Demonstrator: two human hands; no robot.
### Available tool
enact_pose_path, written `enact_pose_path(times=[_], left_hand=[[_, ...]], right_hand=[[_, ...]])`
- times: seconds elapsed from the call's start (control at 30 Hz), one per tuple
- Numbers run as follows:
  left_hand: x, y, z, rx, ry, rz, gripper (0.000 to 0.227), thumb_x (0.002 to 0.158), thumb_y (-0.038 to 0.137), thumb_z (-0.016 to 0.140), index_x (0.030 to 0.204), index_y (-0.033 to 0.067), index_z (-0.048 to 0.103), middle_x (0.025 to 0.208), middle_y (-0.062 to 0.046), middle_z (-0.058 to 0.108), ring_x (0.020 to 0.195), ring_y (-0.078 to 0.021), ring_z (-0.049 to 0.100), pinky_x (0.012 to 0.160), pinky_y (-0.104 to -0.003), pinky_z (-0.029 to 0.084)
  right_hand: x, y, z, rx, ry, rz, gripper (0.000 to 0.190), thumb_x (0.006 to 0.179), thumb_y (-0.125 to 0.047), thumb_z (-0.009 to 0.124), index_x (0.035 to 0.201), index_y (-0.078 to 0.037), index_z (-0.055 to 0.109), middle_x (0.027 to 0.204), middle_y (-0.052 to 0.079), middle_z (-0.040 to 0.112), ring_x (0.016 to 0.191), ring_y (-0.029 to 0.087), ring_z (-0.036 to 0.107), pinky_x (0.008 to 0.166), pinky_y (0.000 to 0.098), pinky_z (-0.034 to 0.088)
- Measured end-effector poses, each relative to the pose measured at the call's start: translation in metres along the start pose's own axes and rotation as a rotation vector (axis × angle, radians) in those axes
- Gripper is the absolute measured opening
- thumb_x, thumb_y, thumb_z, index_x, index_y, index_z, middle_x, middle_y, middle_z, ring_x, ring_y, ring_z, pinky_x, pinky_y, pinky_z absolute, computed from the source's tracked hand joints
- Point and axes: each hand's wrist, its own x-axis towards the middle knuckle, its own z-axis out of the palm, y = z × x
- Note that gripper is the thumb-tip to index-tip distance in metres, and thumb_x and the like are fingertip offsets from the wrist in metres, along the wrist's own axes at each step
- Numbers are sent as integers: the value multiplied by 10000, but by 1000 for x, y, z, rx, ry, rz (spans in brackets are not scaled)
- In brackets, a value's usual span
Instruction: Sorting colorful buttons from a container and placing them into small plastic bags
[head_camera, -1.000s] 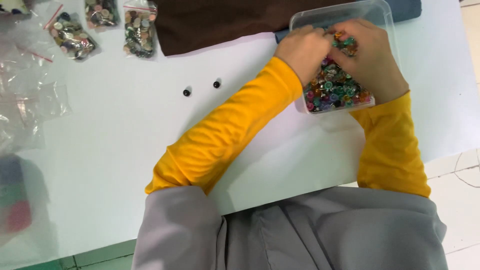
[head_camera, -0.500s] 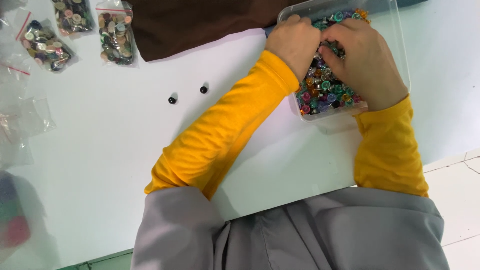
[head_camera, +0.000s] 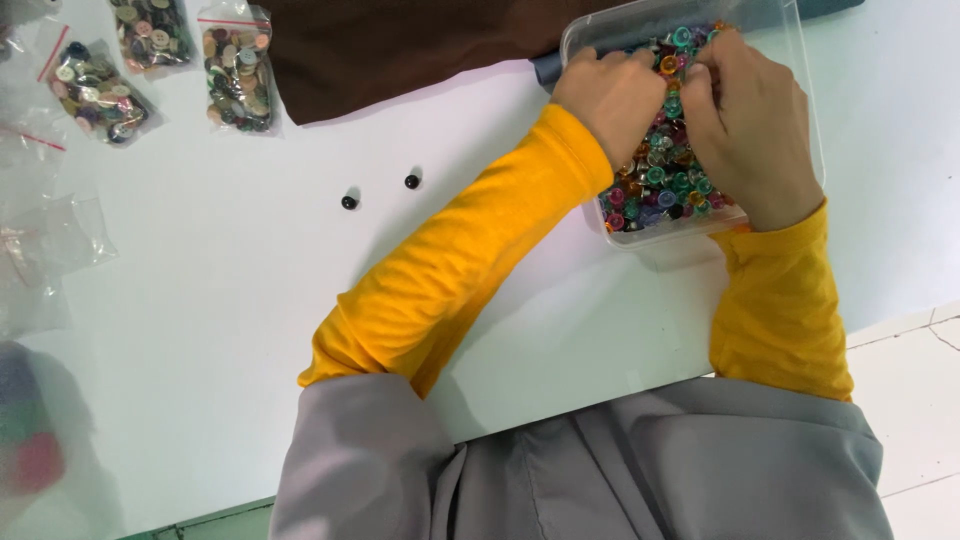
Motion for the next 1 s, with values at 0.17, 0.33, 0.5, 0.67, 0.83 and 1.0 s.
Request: enact_pose_path(times=[0.17,0.33,0.5,0.67,0.83,1.0], left_hand=[[-24,-17,-39,-298,177,147,304,737,276,711,998,158,608,917,-105,702,758,-406,694,644,-564,527],[-70,-34,-82,-591,409,329,336,836,102,652,1038,139,386,866,-35,619,670,-323,604,479,-479,450],[-159,-59,-117,-679,495,481,180,947,-50,552,1079,72,536,959,-74,607,717,-263,570,674,-412,509],[-262,-119,-100,-740,479,255,142,951,-21,608,1061,61,641,1052,-103,648,929,-283,683,824,-372,588],[-350,-186,-81,-743,555,0,82,938,70,684,1016,63,708,994,-106,692,800,-276,686,710,-349,605],[-398,-221,-85,-478,511,-128,256,972,58,703,1220,5,670,1004,-159,744,900,-347,723,810,-457,583]], right_hand=[[-4,-2,-1,-1,33,-26,481,1265,-192,582,837,-51,414,688,76,388,638,246,353,620,441,295],[-5,-4,-3,80,228,-345,142,1135,33,774,1272,38,813,889,119,717,704,205,608,691,333,491],[-12,-30,-10,147,623,-705,203,1092,235,696,1267,140,654,1048,320,780,633,298,640,549,386,492],[-31,-108,32,284,583,-880,100,907,155,737,912,56,752,982,266,776,699,307,684,586,370,524],[-38,-209,95,354,548,-979,120,848,-8,782,966,-19,799,990,151,780,684,262,710,594,357,590],[-19,-245,135,295,398,-1040,141,940,3,682,1011,-94,757,1019,60,761,761,205,693,699,308,543]])
